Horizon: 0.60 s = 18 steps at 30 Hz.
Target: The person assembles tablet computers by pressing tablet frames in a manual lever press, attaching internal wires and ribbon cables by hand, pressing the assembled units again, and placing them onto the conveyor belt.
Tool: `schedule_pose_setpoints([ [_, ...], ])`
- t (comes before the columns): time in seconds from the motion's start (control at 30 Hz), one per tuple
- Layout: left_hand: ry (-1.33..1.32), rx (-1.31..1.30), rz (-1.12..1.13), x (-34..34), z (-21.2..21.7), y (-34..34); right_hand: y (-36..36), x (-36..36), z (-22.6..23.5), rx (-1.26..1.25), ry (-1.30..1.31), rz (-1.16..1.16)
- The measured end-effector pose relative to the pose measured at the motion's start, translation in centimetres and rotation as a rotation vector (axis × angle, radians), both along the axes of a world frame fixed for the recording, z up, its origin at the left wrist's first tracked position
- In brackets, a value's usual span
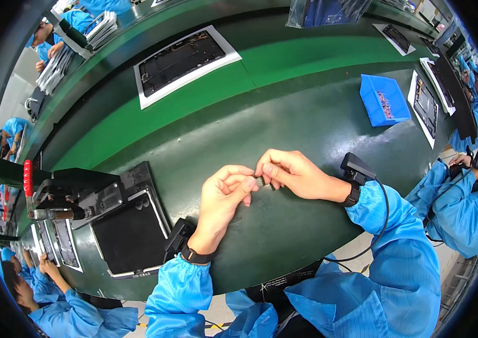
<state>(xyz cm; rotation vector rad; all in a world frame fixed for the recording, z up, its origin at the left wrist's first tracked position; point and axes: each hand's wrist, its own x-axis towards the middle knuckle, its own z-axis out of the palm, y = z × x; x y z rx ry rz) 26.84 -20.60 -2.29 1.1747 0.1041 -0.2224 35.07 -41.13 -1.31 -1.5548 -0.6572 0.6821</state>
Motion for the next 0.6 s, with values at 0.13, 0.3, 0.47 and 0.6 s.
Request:
schedule_pose_setpoints([
  [0.13, 0.008, -0.023, 0.057, -0.08, -0.03, -0.21, -0.15, 0.12, -0.13, 0.065, 0.064, -0.034],
  [0.3, 0.009, -0.046, 0.078, -0.10, 0.11, -0.28, -0.03, 0.30, 0.40, 0.074, -0.065, -0.042],
  [0.47, 0.012, -0.029, 0.077, -0.06, 0.10, -0.55, 0.16, 0.37, 0.48, 0.084, -0.078, -0.071],
  [0.6, 0.010, -0.025, 0.072, -0.15, 0.07, -0.50, 0.36, 0.25, -0.11, 0.145, -0.085, -0.085],
])
